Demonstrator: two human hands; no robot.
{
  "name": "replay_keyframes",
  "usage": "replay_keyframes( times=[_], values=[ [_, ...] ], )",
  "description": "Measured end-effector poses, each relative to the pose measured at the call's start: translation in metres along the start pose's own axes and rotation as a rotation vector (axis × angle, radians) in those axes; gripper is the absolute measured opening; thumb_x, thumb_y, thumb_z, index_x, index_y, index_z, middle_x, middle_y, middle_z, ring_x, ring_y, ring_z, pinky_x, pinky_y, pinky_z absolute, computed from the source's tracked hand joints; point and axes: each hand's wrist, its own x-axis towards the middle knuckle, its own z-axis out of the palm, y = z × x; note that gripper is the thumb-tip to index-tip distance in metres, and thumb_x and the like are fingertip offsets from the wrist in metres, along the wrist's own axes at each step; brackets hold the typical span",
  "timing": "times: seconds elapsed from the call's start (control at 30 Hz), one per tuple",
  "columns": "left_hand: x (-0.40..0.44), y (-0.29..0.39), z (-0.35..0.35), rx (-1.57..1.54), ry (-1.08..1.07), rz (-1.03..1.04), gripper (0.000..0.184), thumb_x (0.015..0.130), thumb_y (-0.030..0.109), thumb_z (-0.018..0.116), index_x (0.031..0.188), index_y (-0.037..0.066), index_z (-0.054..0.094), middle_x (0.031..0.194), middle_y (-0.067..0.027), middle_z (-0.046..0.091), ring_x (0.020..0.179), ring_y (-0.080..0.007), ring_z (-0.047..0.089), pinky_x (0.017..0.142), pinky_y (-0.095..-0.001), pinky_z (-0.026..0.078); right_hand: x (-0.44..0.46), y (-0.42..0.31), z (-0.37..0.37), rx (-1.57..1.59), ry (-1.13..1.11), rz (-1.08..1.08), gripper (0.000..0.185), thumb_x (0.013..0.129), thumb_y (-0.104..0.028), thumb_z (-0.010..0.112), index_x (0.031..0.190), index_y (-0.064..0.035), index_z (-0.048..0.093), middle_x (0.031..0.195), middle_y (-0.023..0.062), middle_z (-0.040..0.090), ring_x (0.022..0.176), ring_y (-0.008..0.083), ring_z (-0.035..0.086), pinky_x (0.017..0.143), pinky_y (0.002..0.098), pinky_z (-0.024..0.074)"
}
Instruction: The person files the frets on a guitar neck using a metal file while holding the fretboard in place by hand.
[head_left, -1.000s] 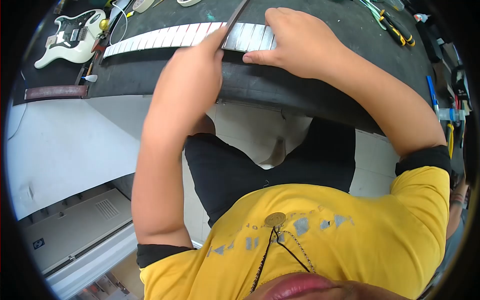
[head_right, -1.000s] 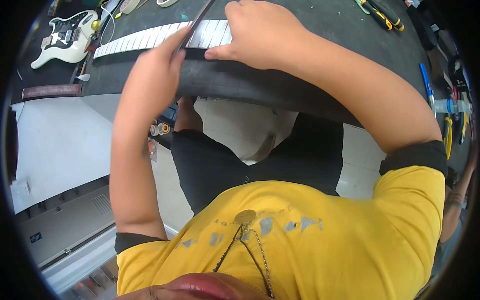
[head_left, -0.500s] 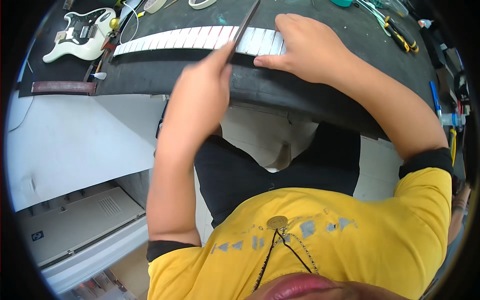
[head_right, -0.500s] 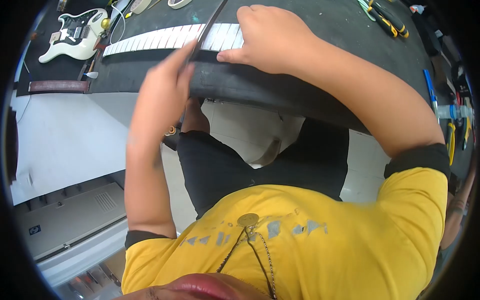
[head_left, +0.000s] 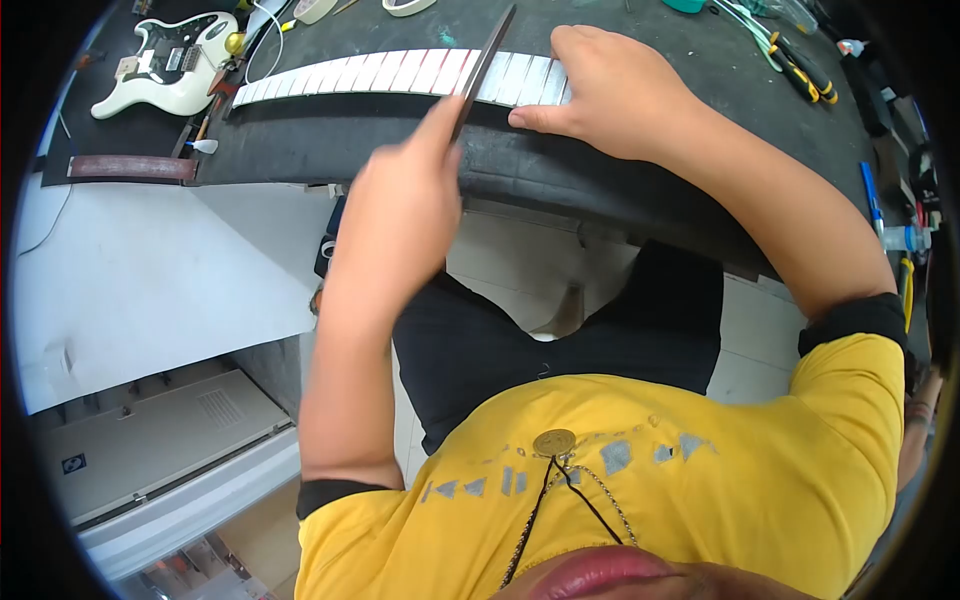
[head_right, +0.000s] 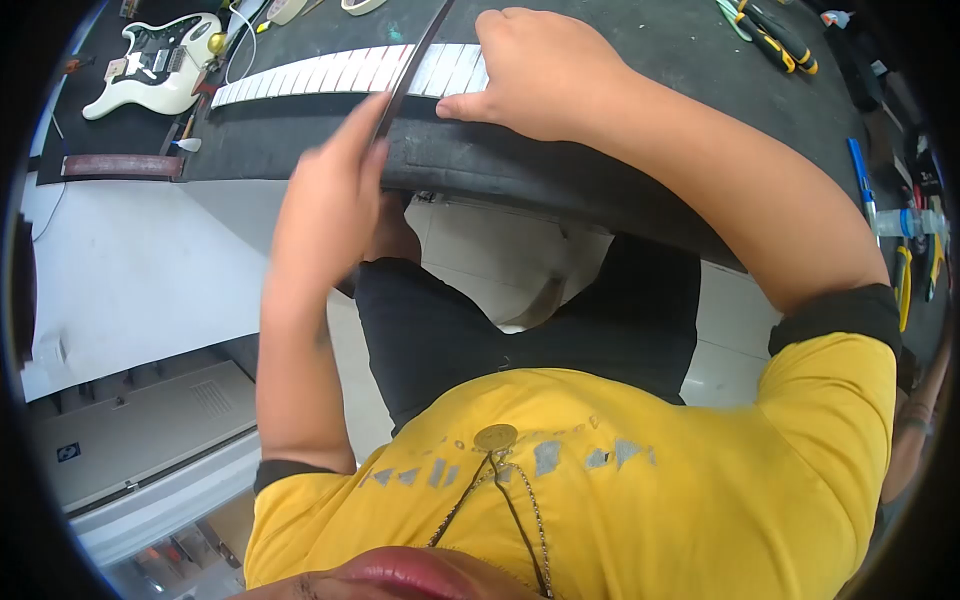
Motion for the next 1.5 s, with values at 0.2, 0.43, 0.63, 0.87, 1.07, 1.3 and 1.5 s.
replay_keyframes(
  times=[0.2, 0.43, 0.63, 0.87, 1.07, 1.3, 1.5],
  values=[
    [-0.014, 0.008, -0.006, -0.079, -0.094, -0.16, 0.047, 0.114, 0.009, 0.061, 0.161, 0.01, 0.062, 0.121, -0.0342, 0.077, 0.106, -0.0569, 0.072, 0.091, -0.0496, 0.061, 0.0, 0.006, 0.006, 0.008, 0.016, -0.011, 0.069, 0.095, -0.063, 0.086, 0.107, 0.0021, 0.067, 0.11, 0.0213, 0.073, 0.107, 0.041, 0.073, 0.094, 0.0501, 0.0581],
    [-0.089, -0.001, -0.001, -0.069, -0.03, -0.092, 0.065, 0.107, -0.001, 0.065, 0.169, 0.013, 0.052, 0.107, -0.0335, 0.077, 0.089, -0.0547, 0.075, 0.076, -0.0589, 0.058, 0.0, -0.001, 0.002, -0.037, -0.061, 0.009, 0.079, 0.095, -0.066, 0.084, 0.124, 0.0067, 0.072, 0.123, 0.0241, 0.078, 0.117, 0.0414, 0.077, 0.102, 0.0492, 0.0615],
    [0.045, -0.007, 0.017, -0.138, 0.056, 0.035, 0.045, 0.112, 0.01, 0.063, 0.157, 0.01, 0.064, 0.103, -0.0336, 0.077, 0.092, -0.0554, 0.074, 0.08, -0.0598, 0.059, 0.001, -0.002, -0.007, -0.032, -0.087, 0.032, 0.079, 0.096, -0.066, 0.084, 0.122, 0.0064, 0.072, 0.122, 0.0238, 0.077, 0.118, 0.0407, 0.076, 0.103, 0.0489, 0.0609],
    [-0.103, -0.012, -0.001, -0.141, -0.051, -0.159, 0.057, 0.112, 0.006, 0.062, 0.168, 0.013, 0.054, 0.097, -0.0306, 0.076, 0.088, -0.0533, 0.075, 0.081, -0.0543, 0.059, 0.002, 0.0, -0.004, -0.03, -0.054, 0.013, 0.077, 0.095, -0.066, 0.084, 0.12, 0.0061, 0.071, 0.12, 0.0233, 0.076, 0.117, 0.0411, 0.075, 0.103, 0.0493, 0.0602],
    [-0.016, -0.005, -0.001, -0.111, -0.023, -0.056, 0.049, 0.113, 0.007, 0.061, 0.162, 0.008, 0.061, 0.1, -0.0316, 0.077, 0.094, -0.0523, 0.075, 0.089, -0.0481, 0.06, 0.002, -0.002, -0.005, -0.035, -0.042, 0.013, 0.076, 0.095, -0.065, 0.085, 0.118, 0.0062, 0.071, 0.12, 0.0238, 0.076, 0.117, 0.0415, 0.075, 0.103, 0.0494, 0.0601],
    [-0.027, -0.002, -0.009, -0.238, -0.148, -0.233, 0.052, 0.113, 0.006, 0.061, 0.165, 0.014, 0.06, 0.126, -0.0317, 0.079, 0.105, -0.0519, 0.077, 0.094, -0.0452, 0.061, 0.001, -0.003, -0.007, -0.031, -0.067, 0.036, 0.074, 0.095, -0.063, 0.086, 0.117, 0.0061, 0.071, 0.119, 0.0246, 0.076, 0.116, 0.0421, 0.075, 0.102, 0.0504, 0.0602],
    [-0.101, -0.007, -0.003, -0.181, -0.039, -0.162, 0.052, 0.109, 0.005, 0.065, 0.161, 0.011, 0.061, 0.098, -0.0331, 0.076, 0.094, -0.0546, 0.075, 0.081, -0.0608, 0.058, 0.003, -0.006, -0.007, -0.041, -0.077, 0.034, 0.076, 0.095, -0.064, 0.085, 0.119, 0.0066, 0.071, 0.119, 0.0245, 0.076, 0.115, 0.0417, 0.075, 0.101, 0.0502, 0.0605]
  ],
)
